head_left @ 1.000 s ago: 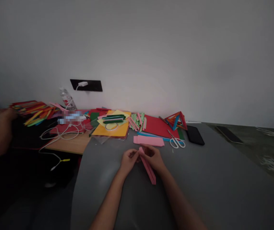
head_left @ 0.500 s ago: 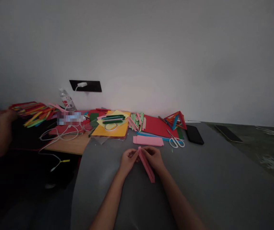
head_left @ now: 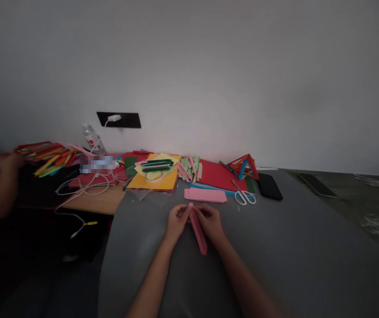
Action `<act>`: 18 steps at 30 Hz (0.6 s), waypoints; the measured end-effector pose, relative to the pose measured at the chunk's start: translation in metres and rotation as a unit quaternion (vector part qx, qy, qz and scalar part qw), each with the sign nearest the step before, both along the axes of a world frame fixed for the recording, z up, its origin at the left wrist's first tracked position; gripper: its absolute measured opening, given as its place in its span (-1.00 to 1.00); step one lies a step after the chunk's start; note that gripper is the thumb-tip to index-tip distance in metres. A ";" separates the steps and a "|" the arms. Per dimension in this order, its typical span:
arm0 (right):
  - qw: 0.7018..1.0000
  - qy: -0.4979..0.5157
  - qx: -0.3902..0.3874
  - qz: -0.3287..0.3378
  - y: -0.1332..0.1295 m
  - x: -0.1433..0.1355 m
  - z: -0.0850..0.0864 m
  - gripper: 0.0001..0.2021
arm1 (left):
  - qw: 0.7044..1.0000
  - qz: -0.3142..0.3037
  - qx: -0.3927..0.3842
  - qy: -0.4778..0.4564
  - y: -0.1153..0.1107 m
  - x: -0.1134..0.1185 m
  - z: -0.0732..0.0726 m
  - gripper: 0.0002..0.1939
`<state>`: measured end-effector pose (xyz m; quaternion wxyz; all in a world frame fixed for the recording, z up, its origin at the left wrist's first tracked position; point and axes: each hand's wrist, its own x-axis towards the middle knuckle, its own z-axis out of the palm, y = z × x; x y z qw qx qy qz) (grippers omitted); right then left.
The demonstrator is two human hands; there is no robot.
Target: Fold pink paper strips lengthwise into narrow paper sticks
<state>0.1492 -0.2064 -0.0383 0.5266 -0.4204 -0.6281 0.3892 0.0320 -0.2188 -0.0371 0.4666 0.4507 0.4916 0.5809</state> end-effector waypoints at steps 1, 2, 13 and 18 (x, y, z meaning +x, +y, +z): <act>1.000 -0.010 0.008 -0.008 -0.001 0.000 0.001 -0.78 | 1.000 -0.002 0.000 0.002 0.000 0.000 0.000 -0.74; 1.000 -0.020 0.015 -0.018 -0.002 -0.001 0.001 -0.78 | 1.000 -0.005 -0.002 0.005 0.000 0.000 0.000 -0.74; 0.988 -0.092 0.120 -0.033 -0.005 -0.001 0.010 -0.83 | 1.000 0.005 0.001 0.016 0.000 -0.001 -0.004 -0.74; 0.981 -0.129 0.140 -0.031 -0.003 0.000 0.003 -0.81 | 1.000 0.009 0.004 0.010 0.000 -0.001 -0.003 -0.75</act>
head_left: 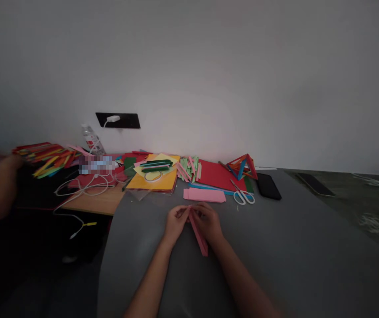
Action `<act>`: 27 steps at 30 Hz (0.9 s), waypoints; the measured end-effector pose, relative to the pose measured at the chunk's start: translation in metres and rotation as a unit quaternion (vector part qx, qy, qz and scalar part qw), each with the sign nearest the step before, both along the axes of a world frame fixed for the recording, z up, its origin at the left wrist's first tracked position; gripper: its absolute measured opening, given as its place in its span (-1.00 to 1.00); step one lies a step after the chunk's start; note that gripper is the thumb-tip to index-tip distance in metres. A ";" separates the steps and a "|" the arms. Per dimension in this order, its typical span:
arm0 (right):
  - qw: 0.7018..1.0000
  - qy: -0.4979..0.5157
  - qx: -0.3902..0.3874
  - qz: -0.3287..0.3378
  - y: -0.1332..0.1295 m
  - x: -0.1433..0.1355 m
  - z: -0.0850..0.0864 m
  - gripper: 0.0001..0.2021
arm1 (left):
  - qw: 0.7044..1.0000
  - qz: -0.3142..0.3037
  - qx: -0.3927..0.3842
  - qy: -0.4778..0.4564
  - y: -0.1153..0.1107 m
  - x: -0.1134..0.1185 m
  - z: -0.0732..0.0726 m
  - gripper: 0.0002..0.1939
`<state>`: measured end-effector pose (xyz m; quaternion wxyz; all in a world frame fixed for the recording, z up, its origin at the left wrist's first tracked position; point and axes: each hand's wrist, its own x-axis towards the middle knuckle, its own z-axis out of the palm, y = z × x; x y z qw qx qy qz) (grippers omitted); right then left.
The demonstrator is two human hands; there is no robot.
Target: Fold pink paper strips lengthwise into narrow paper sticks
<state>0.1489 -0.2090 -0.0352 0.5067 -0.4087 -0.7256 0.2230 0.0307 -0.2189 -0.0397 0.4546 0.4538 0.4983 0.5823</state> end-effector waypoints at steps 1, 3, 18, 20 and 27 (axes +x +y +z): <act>1.000 -0.009 0.005 0.000 0.001 0.000 -0.001 -0.81 | 1.000 -0.003 0.000 0.000 0.000 0.000 0.001 -0.75; 1.000 -0.024 0.012 0.000 0.001 0.000 -0.003 -0.81 | 1.000 -0.009 0.001 0.000 -0.001 0.000 0.002 -0.75; 0.997 -0.071 0.018 0.002 -0.003 0.003 0.004 -0.79 | 1.000 0.012 -0.010 -0.012 0.003 -0.002 -0.003 -0.72; 0.998 -0.062 0.014 0.005 -0.003 0.002 0.004 -0.79 | 1.000 0.007 -0.006 -0.009 0.002 -0.002 -0.003 -0.71; 0.999 0.013 -0.023 -0.018 -0.001 -0.002 0.002 -0.82 | 0.999 -0.035 0.009 0.012 0.000 -0.001 -0.001 -0.72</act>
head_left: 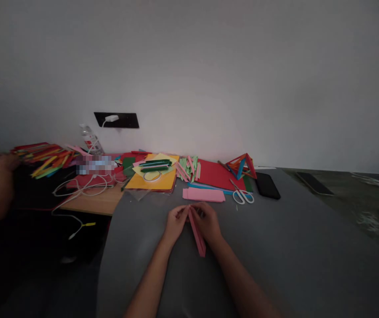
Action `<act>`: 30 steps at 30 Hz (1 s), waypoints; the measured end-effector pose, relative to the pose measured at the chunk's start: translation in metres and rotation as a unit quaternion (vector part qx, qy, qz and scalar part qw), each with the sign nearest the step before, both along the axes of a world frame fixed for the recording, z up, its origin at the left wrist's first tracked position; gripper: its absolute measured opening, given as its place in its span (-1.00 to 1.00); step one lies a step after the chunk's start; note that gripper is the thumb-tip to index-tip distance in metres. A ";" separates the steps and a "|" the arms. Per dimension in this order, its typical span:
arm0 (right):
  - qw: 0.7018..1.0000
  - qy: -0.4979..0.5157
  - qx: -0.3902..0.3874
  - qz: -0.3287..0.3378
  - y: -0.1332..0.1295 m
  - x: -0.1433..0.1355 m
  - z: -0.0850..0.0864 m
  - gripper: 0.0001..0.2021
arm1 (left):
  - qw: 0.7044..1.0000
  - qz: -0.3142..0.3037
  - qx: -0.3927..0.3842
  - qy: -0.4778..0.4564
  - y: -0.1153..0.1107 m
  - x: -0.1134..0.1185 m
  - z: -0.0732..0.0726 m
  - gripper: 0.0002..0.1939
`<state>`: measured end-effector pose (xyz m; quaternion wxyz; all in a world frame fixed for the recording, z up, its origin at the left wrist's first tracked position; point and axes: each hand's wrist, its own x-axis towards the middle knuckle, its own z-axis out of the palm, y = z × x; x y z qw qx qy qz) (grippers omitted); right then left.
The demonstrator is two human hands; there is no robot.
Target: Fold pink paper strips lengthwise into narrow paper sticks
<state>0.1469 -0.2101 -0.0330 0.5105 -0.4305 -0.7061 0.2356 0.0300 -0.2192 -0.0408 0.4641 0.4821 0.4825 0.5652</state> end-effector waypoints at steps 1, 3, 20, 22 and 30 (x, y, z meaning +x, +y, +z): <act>1.000 0.003 -0.005 -0.008 0.000 0.000 0.000 -0.81 | 1.000 -0.003 -0.005 -0.001 -0.001 0.001 0.000 -0.72; 1.000 0.002 -0.011 -0.020 0.000 0.000 -0.001 -0.80 | 1.000 -0.007 -0.014 -0.001 -0.001 0.002 0.001 -0.72; 0.997 -0.070 0.032 0.029 0.004 0.005 -0.005 -0.82 | 1.000 -0.014 -0.001 -0.009 -0.001 -0.001 0.001 -0.77; 0.996 -0.071 0.033 0.032 0.004 0.006 -0.005 -0.82 | 1.000 -0.021 0.004 -0.009 -0.001 -0.002 0.000 -0.77; 0.999 -0.007 0.011 0.045 0.002 0.006 -0.001 -0.82 | 1.000 -0.005 0.015 0.021 0.001 -0.003 -0.003 -0.74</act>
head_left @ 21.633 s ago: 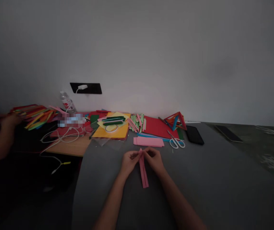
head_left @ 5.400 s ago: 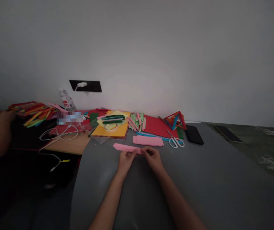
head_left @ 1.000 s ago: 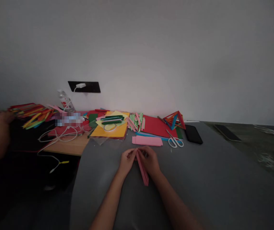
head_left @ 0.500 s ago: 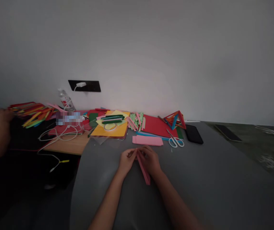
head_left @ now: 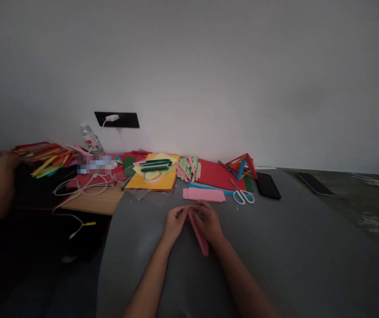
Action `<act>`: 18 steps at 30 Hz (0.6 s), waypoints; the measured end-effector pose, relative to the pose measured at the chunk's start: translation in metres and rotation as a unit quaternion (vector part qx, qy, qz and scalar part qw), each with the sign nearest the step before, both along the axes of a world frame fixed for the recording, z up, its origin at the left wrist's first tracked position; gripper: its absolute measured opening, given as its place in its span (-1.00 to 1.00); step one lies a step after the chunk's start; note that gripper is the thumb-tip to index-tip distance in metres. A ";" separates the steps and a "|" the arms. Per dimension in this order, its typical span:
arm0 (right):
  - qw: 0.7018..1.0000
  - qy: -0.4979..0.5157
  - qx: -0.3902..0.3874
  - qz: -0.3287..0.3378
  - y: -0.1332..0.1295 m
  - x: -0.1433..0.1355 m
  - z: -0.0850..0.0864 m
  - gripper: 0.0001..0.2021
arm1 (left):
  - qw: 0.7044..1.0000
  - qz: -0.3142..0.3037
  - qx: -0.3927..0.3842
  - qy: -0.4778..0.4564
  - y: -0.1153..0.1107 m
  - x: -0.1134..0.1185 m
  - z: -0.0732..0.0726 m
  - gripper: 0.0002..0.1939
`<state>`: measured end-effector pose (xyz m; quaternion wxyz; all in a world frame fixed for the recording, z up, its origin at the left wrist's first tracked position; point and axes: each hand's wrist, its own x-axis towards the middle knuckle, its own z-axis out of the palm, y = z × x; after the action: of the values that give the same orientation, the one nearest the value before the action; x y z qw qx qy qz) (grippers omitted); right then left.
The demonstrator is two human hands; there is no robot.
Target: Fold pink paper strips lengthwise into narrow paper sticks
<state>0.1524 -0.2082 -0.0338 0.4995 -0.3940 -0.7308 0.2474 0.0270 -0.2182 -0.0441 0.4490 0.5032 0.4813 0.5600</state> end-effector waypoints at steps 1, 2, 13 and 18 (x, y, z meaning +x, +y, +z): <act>0.999 0.029 -0.020 -0.002 0.001 0.000 0.000 -0.83 | 1.000 0.006 0.000 0.001 0.000 0.000 0.000 -0.73; 0.997 0.059 -0.047 -0.007 0.002 0.000 -0.001 -0.84 | 1.000 0.012 -0.002 0.000 0.000 0.001 0.000 -0.73; 0.943 0.210 -0.254 0.043 0.011 -0.001 -0.011 -0.80 | 1.000 0.018 -0.020 0.000 -0.003 0.004 0.005 -0.73; 0.941 0.204 -0.265 0.057 0.012 0.000 -0.012 -0.81 | 1.000 0.011 -0.021 -0.011 -0.002 0.003 0.005 -0.74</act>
<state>0.1523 -0.1962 -0.0458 0.5009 -0.4106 -0.5423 0.5352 0.0301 -0.2206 -0.0394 0.4583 0.4824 0.4934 0.5602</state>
